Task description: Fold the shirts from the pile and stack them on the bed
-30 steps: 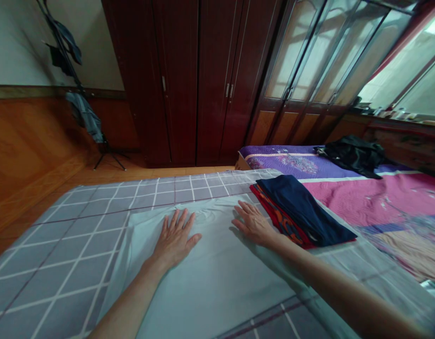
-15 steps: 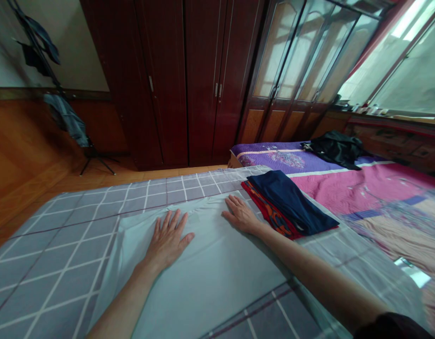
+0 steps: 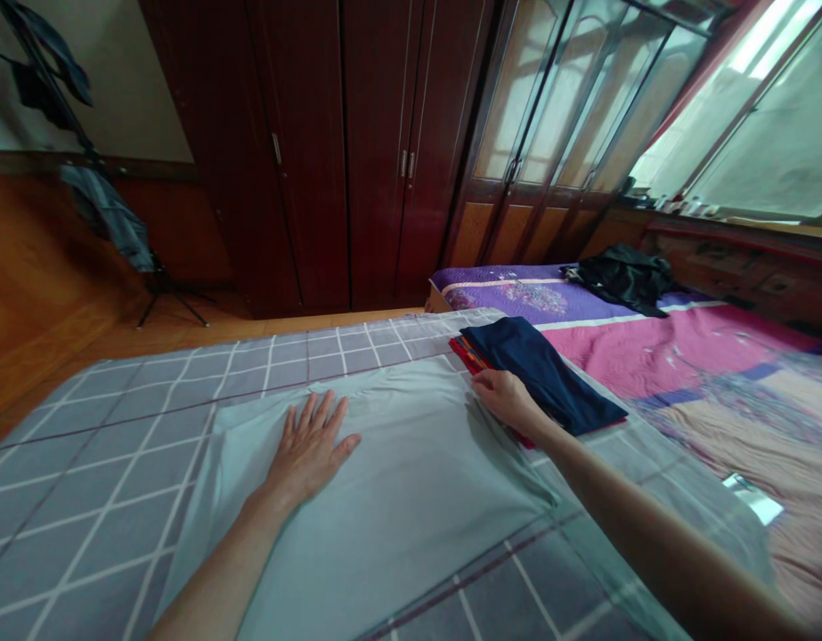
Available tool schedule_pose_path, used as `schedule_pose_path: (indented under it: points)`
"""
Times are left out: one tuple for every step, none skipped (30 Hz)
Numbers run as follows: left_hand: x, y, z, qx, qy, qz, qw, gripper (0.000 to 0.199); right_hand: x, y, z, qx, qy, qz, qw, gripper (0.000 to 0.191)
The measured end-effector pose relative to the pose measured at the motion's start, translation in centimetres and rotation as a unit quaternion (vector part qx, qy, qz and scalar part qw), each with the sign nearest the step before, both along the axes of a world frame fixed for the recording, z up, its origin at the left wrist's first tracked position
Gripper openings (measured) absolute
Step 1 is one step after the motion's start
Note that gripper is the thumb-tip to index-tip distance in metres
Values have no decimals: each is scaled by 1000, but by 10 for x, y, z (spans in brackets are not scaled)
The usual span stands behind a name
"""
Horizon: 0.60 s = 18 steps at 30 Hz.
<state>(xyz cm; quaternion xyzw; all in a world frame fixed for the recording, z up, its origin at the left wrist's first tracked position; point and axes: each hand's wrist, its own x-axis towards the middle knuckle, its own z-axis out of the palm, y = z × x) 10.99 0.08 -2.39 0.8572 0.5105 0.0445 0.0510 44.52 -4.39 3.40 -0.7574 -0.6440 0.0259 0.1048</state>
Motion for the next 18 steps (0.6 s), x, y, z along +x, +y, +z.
schedule_pose_path:
  points:
    - [0,0,0,-1,0,1,1000,63,1,-3,2,-16,-2,-14,1000,30]
    - [0,0,0,-3,1,2,1000,64,0,-4,3,-29,-7,-28,999,27]
    - [0,0,0,-5,1,2,1000,64,-1,-4,4,-41,-12,-42,998,25]
    - [-1,0,0,-6,2,3,1000,64,-3,-4,3,-50,-19,-55,997,23]
    - [-1,0,0,-7,4,4,1000,64,-5,-2,2,-57,-25,-66,996,22]
    - [-1,0,1,-8,5,3,1000,64,-8,0,1,-62,-31,-75,995,22]
    - [-1,0,1,-8,6,3,1000,64,-10,3,0,-66,-37,-80,994,22]
    - [-1,-1,1,-8,8,3,1000,64,-12,6,-1,-70,-43,-83,993,23]
    - [0,-1,1,-9,9,3,1000,64,-13,10,-2,-73,-49,-83,993,23]
    - [0,-1,2,-11,10,4,1000,64,-14,12,-3,-76,-56,-82,992,24]
    - [0,-1,2,-12,11,5,1000,64,-14,15,-4,-78,-63,-80,992,25]
    - [0,-1,3,-13,12,6,1000,64,-14,16,-5,-79,-70,-79,991,26]
    - [1,-1,3,-15,13,7,1000,64,-13,17,-5,-79,-77,-77,991,26]
    - [1,-1,4,-15,14,6,1000,64,-13,17,-4,-78,-83,-75,991,26]
    - [1,-2,5,-16,16,6,1000,64,-14,16,-4,-74,-89,-72,991,25]
    - [1,-2,6,-17,17,7,1000,64,-16,13,-3,-67,-95,-67,991,23]
    - [2,-2,7,-19,18,6,1000,64,-19,10,-2,-58,-100,-60,991,22]
    - [2,-3,8,-20,18,6,1000,64,-24,6,-1,-45,-105,-49,992,23]
